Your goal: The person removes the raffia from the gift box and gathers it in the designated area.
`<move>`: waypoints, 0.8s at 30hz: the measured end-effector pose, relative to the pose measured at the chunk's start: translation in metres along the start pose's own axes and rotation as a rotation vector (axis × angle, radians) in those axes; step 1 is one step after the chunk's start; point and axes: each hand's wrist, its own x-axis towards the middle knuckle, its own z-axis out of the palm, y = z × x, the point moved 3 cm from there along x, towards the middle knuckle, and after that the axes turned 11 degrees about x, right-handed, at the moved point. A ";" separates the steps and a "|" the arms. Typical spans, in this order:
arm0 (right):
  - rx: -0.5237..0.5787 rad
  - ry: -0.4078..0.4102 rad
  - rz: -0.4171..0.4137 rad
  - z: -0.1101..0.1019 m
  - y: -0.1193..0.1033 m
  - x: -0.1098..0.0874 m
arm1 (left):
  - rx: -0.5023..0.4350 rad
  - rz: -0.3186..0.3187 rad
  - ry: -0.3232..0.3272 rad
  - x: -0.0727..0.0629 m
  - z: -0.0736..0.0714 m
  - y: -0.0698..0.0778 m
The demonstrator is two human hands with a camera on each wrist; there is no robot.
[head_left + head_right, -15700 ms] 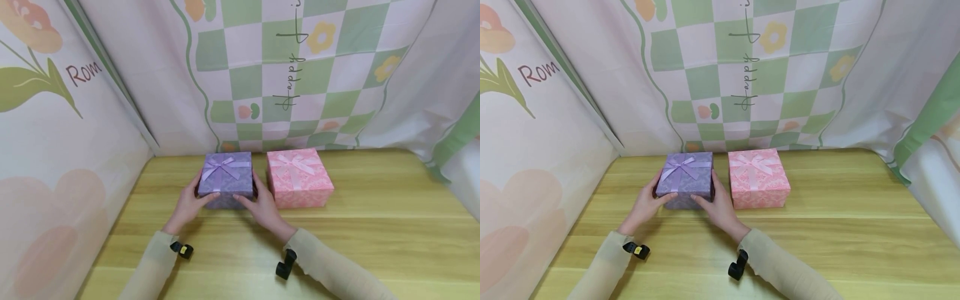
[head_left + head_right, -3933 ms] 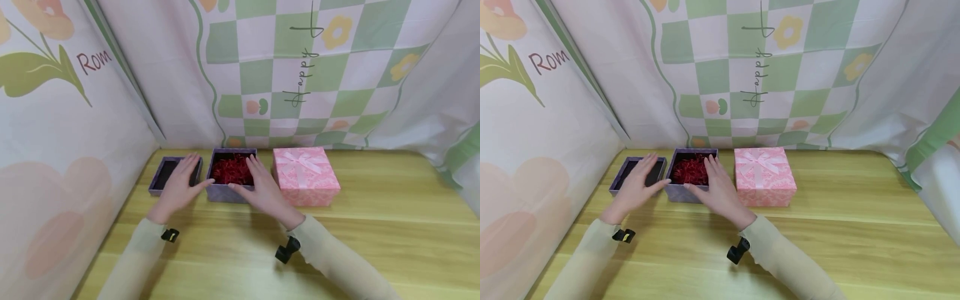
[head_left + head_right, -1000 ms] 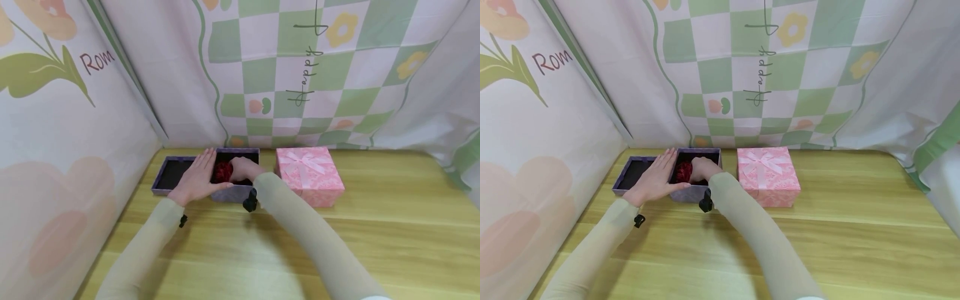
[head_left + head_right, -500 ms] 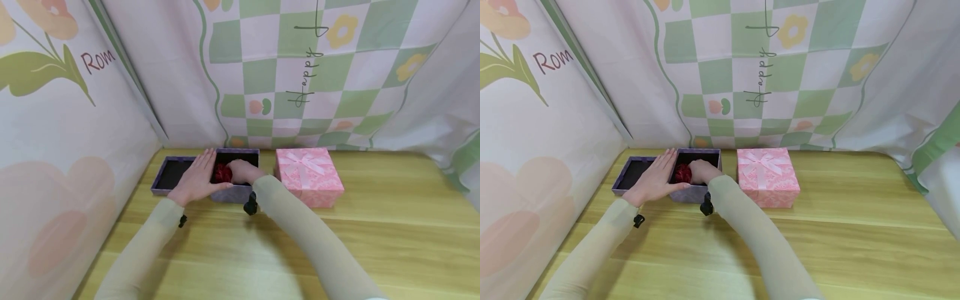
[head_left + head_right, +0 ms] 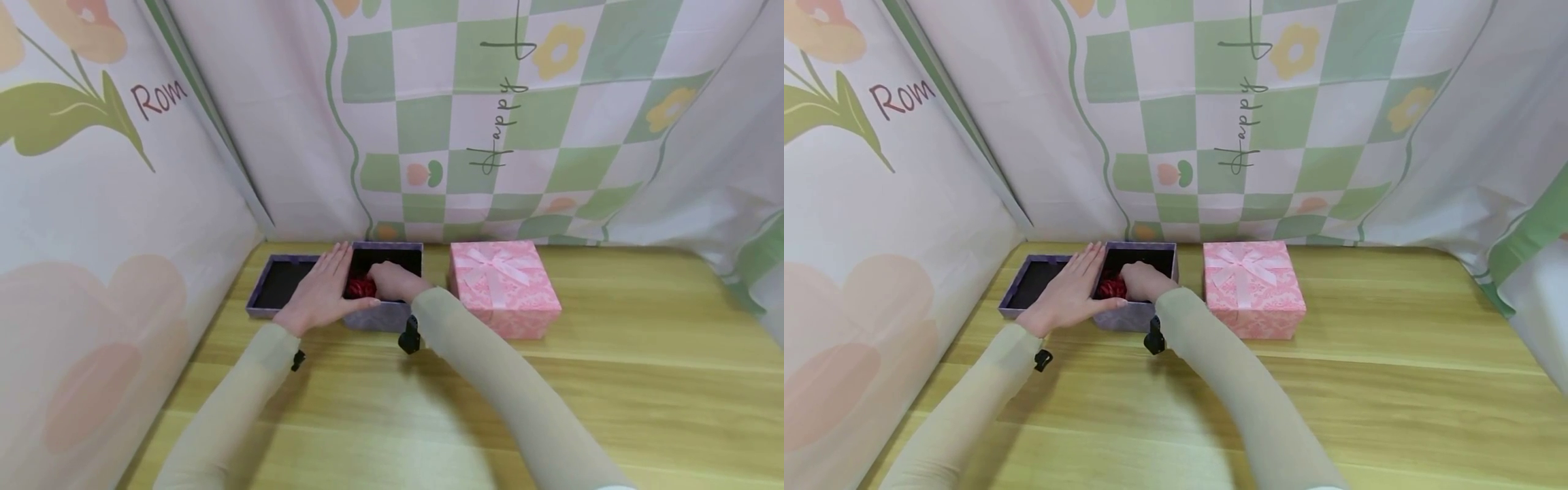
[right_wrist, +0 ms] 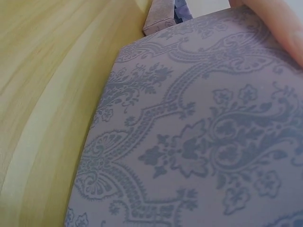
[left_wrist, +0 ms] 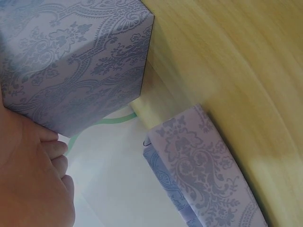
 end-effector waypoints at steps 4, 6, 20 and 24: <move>0.004 0.001 -0.015 -0.002 -0.001 -0.001 | -0.002 0.003 0.006 0.000 0.002 -0.001; -0.005 0.013 -0.033 -0.004 -0.001 -0.001 | 0.003 0.001 0.003 0.001 0.003 -0.001; -0.007 0.071 -0.108 -0.036 -0.005 -0.014 | 0.003 -0.009 -0.023 0.001 0.002 -0.001; 0.033 0.099 -0.121 -0.046 -0.005 -0.020 | 0.005 -0.014 -0.019 0.002 0.002 -0.001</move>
